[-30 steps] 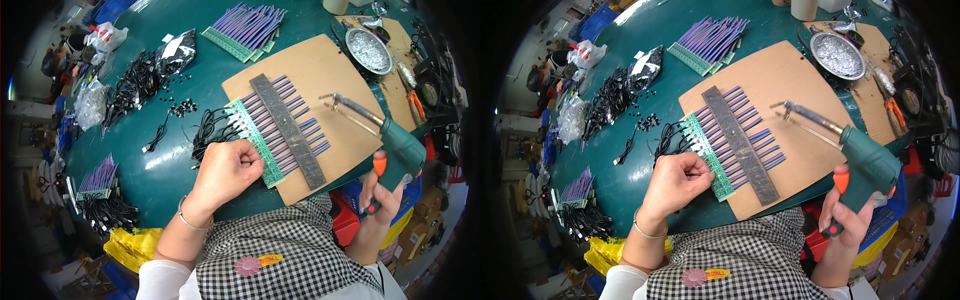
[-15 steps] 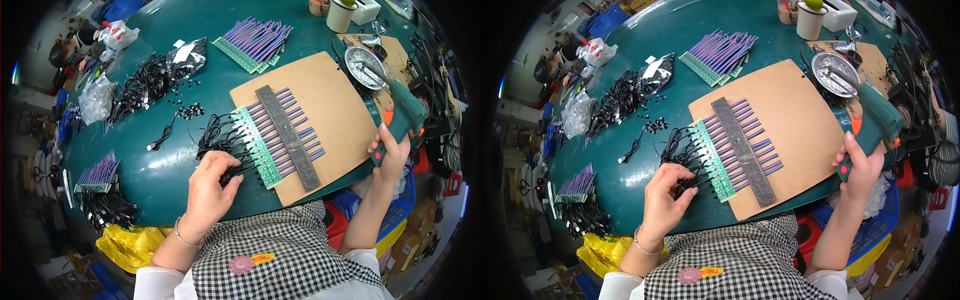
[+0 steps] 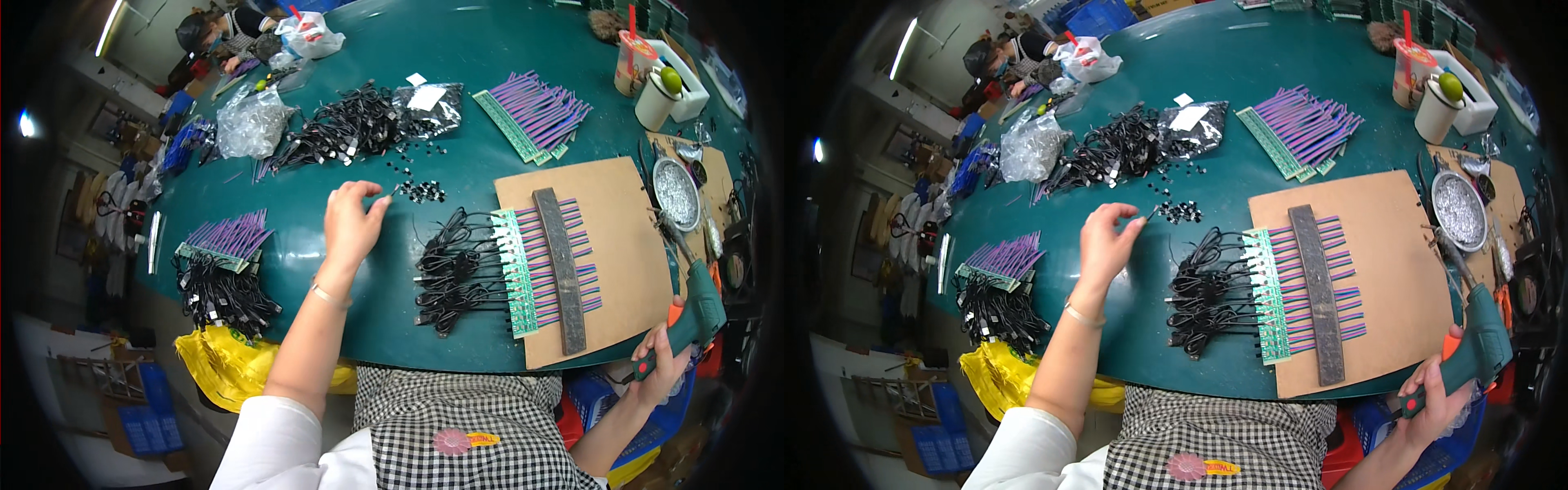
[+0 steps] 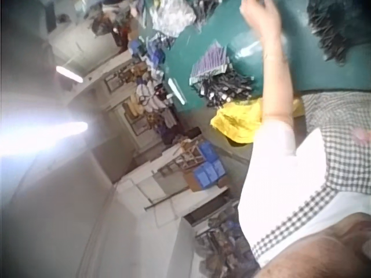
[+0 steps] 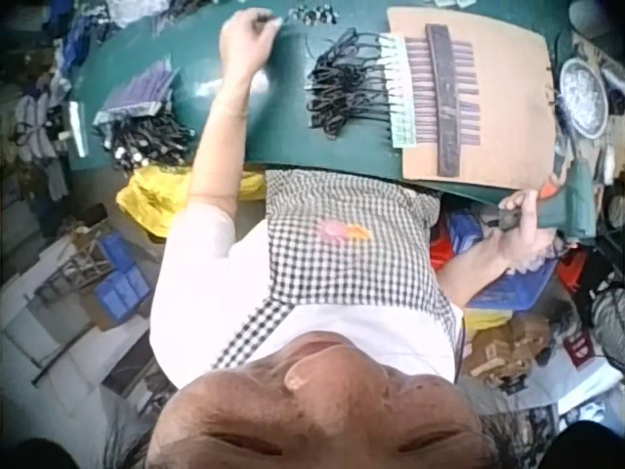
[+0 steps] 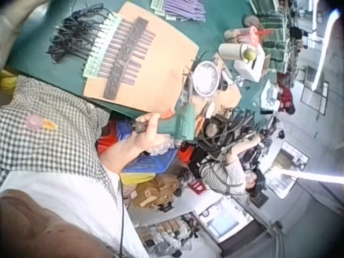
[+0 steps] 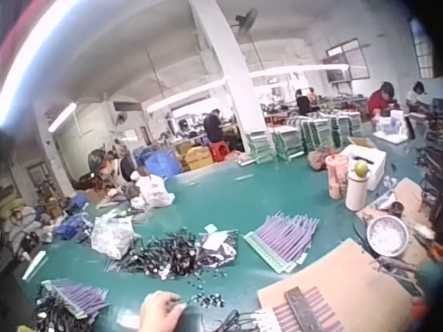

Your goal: The person solders wires onto circuit boards using a soldering gun, then positions electronic components onto another circuit board panel and solders them in place.

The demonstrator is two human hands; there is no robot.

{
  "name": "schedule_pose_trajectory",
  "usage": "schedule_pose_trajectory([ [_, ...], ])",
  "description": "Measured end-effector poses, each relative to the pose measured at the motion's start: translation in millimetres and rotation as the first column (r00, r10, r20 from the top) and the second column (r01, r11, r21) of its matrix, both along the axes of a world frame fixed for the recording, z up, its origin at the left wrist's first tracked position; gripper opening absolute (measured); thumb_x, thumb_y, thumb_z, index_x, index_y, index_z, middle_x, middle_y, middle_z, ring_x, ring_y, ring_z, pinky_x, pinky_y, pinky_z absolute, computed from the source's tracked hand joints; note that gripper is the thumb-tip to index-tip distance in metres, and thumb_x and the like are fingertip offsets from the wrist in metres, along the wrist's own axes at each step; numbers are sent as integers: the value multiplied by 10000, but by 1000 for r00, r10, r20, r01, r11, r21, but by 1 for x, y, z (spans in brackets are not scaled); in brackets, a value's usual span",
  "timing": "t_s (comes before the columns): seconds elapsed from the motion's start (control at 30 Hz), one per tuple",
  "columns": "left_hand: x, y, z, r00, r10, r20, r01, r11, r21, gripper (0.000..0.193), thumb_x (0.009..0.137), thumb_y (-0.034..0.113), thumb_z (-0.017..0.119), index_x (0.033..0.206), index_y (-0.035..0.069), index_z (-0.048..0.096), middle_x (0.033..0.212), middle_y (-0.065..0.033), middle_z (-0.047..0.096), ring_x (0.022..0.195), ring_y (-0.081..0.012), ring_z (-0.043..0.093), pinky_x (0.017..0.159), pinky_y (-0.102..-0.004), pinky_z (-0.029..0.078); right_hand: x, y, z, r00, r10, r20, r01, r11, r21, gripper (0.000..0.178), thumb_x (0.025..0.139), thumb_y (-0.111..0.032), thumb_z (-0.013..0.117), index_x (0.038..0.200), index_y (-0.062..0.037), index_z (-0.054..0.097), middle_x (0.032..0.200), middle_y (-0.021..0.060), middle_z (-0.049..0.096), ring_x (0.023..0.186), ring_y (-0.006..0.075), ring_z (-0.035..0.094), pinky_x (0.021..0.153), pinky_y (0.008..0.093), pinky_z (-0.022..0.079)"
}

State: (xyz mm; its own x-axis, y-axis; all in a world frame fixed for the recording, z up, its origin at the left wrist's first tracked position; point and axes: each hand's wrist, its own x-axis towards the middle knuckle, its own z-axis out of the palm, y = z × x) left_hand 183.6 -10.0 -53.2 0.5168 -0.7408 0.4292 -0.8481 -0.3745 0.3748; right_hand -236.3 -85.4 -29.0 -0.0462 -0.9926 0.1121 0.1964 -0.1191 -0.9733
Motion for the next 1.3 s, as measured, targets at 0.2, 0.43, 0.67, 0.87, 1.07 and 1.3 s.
schedule_pose_trajectory([
  [0.2, 23, -10, -25, 998, 47, 31, -49, 996, 69, 173, 767, 187, 659, 797, 34, 583, 697, -79, 593, 695, -257, 552, 675, -350, 453, 4, 11, 8, 998, 69, -3, -69, 997, -28, 503, 780, -80, 572, 1202, 76, 348, 577, 52, 444, 405, 86, 423, 353, 190, 381],
  [0.43, -73, 7, 67, 294, -234, -927, 222, 960, -172, 122, 895, 146, 546, 826, 48, 524, 600, 42, 462, 496, -23, 365, 416, -163, 250, 32, 23, 20, 988, 145, 56, -146, 989, 12, 554, 706, 0, 611, 1191, 84, 357, 639, 115, 542, 434, 124, 491, 400, 215, 433],
  [0.67, -147, 17, 85, 24, -317, -948, 453, 849, -272, 141, 879, 146, 583, 857, 13, 542, 684, 28, 513, 605, -32, 462, 552, -174, 392, 79, 29, 35, 917, 390, 77, -394, 918, 47, 580, 708, 25, 647, 1214, 52, 363, 838, 169, 604, 634, 160, 603, 480, 214, 480],
  [0.87, -167, 18, 72, 230, -427, -875, 584, 779, -226, 94, 821, 77, 637, 804, -1, 588, 675, -6, 581, 593, -44, 519, 536, -198, 434, 80, 34, 36, 864, 470, 183, -497, 855, 149, 410, 755, 53, 644, 1122, 53, 461, 798, 83, 617, 689, 102, 592, 612, 212, 497],
  [1.07, -179, 13, 77, 380, -456, -805, 658, 745, -111, 57, 765, 34, 646, 782, -16, 622, 651, -50, 614, 582, -61, 562, 533, -206, 462, 68, 37, 9, 888, 375, -266, -429, 884, -188, 393, 678, 83, 656, 1046, 37, 526, 787, 63, 626, 656, 126, 603, 556, 267, 483],
  [1.3, -174, 23, 60, 432, -381, -817, 595, 802, -59, 63, 736, 63, 661, 752, 9, 633, 607, -34, 599, 542, -50, 534, 526, -198, 451, 54, 39, 13, 889, 244, -387, -320, 936, -146, 307, 703, 41, 668, 985, 35, 547, 778, 42, 622, 633, 114, 591, 551, 250, 466],
])
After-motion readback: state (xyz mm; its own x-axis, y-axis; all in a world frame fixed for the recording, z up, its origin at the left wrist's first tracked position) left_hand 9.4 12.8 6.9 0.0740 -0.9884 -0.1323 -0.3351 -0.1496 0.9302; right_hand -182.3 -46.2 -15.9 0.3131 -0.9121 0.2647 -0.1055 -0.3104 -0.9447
